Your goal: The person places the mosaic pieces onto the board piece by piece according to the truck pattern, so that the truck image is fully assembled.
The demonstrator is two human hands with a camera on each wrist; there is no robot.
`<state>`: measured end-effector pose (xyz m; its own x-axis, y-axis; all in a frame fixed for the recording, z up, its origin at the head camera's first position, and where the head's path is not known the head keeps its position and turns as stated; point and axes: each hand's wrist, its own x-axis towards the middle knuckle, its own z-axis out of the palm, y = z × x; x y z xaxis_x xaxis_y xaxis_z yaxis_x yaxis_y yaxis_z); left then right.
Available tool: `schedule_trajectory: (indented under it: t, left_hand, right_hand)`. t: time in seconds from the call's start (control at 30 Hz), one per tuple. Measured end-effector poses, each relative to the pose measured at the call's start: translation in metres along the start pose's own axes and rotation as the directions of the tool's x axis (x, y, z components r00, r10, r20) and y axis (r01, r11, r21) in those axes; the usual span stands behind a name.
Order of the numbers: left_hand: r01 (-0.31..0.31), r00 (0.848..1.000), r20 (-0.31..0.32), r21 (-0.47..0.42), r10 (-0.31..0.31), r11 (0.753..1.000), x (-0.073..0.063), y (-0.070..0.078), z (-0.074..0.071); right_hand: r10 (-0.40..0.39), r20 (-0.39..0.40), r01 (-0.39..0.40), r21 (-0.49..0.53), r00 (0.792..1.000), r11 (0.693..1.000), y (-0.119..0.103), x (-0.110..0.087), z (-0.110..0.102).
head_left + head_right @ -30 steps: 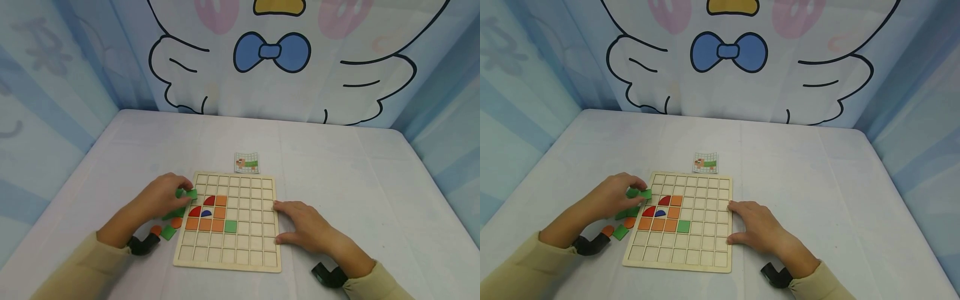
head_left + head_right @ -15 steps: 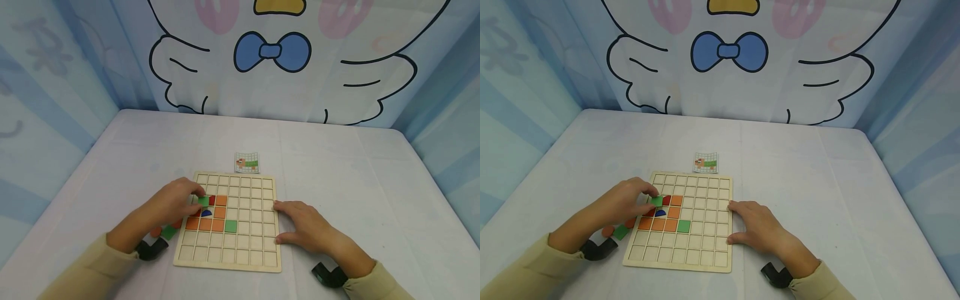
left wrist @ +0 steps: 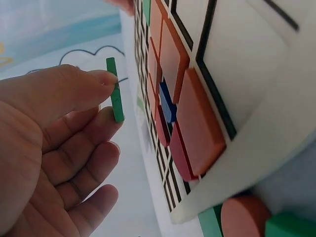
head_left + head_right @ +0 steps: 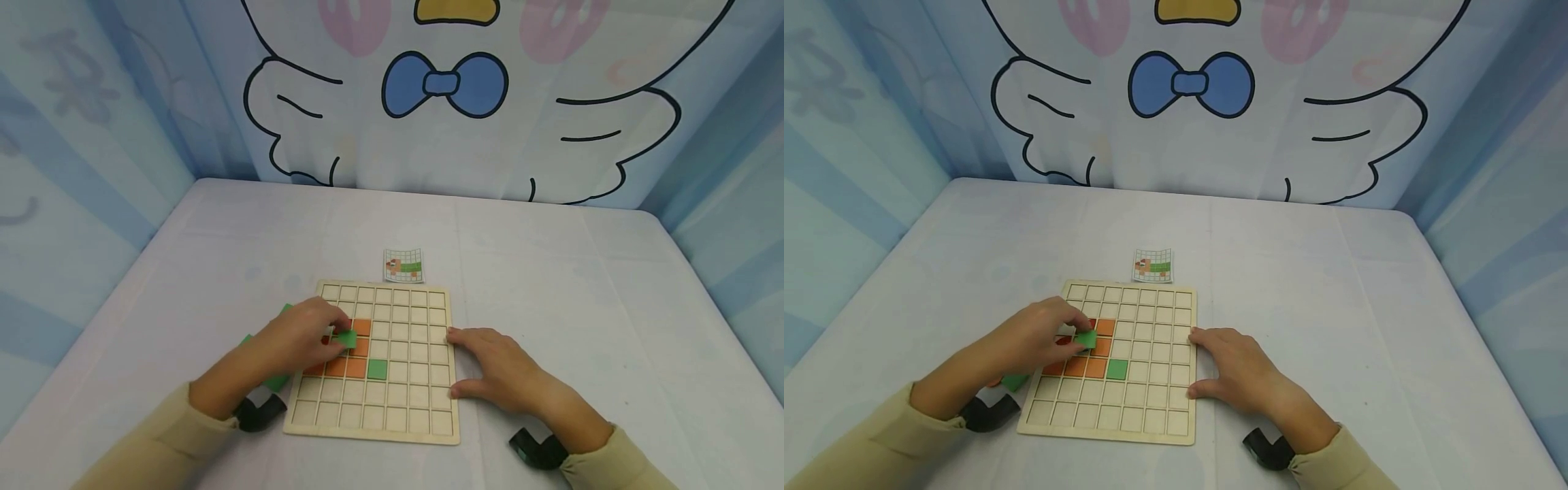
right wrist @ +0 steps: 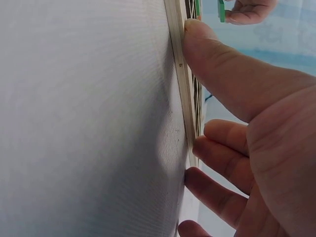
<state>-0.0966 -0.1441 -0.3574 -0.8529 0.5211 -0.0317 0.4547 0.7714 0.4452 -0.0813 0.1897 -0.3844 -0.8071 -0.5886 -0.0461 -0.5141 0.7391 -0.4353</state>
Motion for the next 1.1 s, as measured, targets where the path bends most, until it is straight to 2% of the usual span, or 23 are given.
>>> schedule_trajectory:
  t: [0.17,0.33,0.63,1.1]
  left_hand:
    - [0.002,1.0,0.012,0.018,-0.002,1.0,0.001,0.006,0.002]
    - [0.011,1.0,0.026,-0.006,-0.01,1.0,0.002,0.012,0.004]
    - [-0.057,0.998,0.011,-0.037,0.058,0.998,0.007,0.017,0.01]
    - [-0.081,0.996,0.033,-0.044,0.083,0.996,0.013,0.027,0.016]
  right_hand:
    - [-0.003,-0.003,0.003,0.001,1.0,1.0,0.0,0.0,0.0]
    - [-0.005,-0.005,0.005,0.0,1.0,1.0,0.0,0.0,0.0]
    - [-0.006,-0.007,0.007,0.003,1.0,1.0,0.0,0.0,0.0]
    - [-0.011,-0.011,0.011,0.001,1.0,1.0,0.0,0.0,0.0]
